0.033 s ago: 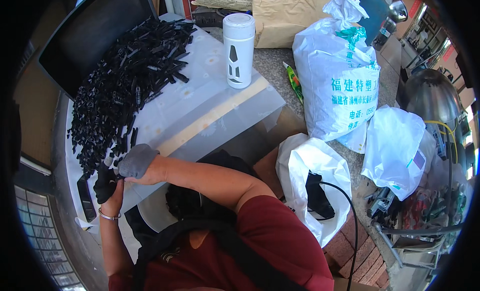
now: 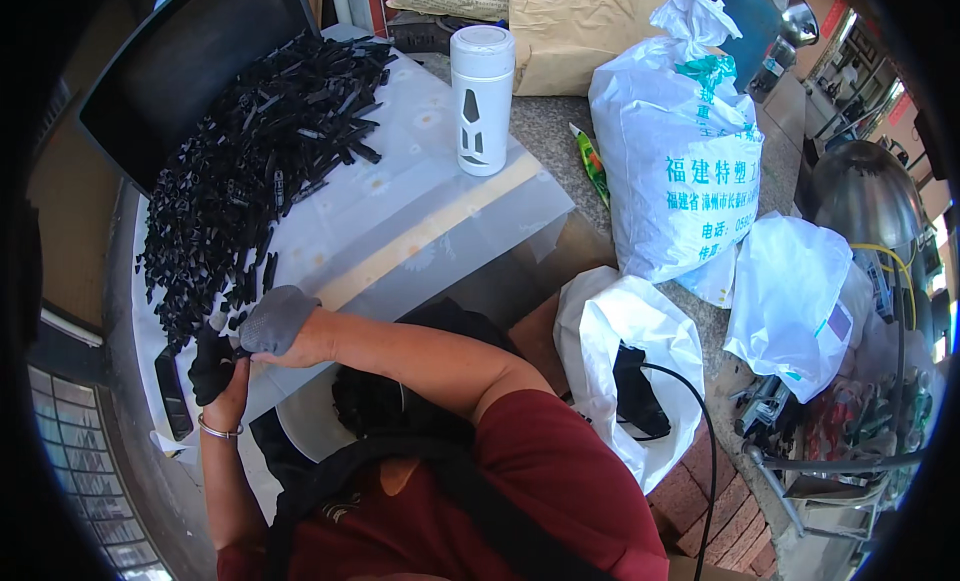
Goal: Sorting small black plastic components from a pile into a container.
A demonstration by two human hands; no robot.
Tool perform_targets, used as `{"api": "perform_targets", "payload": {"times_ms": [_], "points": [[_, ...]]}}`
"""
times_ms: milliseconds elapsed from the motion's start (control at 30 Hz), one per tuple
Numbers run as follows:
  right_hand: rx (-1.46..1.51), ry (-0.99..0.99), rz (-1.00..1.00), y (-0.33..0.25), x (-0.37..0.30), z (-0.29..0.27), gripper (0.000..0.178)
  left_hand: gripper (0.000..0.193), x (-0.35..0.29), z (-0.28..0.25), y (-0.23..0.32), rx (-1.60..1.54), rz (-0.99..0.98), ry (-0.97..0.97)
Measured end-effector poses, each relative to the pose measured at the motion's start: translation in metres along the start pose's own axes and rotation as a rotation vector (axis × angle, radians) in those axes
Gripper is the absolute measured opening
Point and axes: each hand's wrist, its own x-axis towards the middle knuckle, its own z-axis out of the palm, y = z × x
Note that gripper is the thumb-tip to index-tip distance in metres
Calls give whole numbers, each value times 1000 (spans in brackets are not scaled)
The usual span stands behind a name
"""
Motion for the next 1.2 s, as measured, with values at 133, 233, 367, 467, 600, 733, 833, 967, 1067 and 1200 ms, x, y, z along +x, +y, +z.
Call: {"api": "perform_targets", "payload": {"times_ms": [133,233,367,467,600,733,833,967,1067,1200], "points": [[43,108,11,-16,-1,-4,15,32,-28,-3,0,-125,-454,-65],[55,-12,27,-13,-9,-6,14,32,-22,18,32,-538,-614,83],[5,45,90,3,-20,21,21,25,-32,46,6,74,-266,32],[209,22,250,14,-6,-1,22,24,-21,37,10,-859,-769,155],[176,-6,506,13,-4,-22,23,17,-32,17,1,-1084,-736,140],[-18,-126,241,16,-10,-19,28,14,-40,23,-12,-869,-705,183],[-164,-237,146,6,-7,-18,29,14,-36,23,-2,-743,-642,105],[-250,-267,146,-4,-15,-3,31,19,-39,36,-5,-454,-531,76],[-247,-328,183,-6,-9,-6,26,25,-43,37,-2,-421,-551,93],[-215,-241,89,7,-17,0,21,32,-40,34,-1,-391,-594,72]]}}
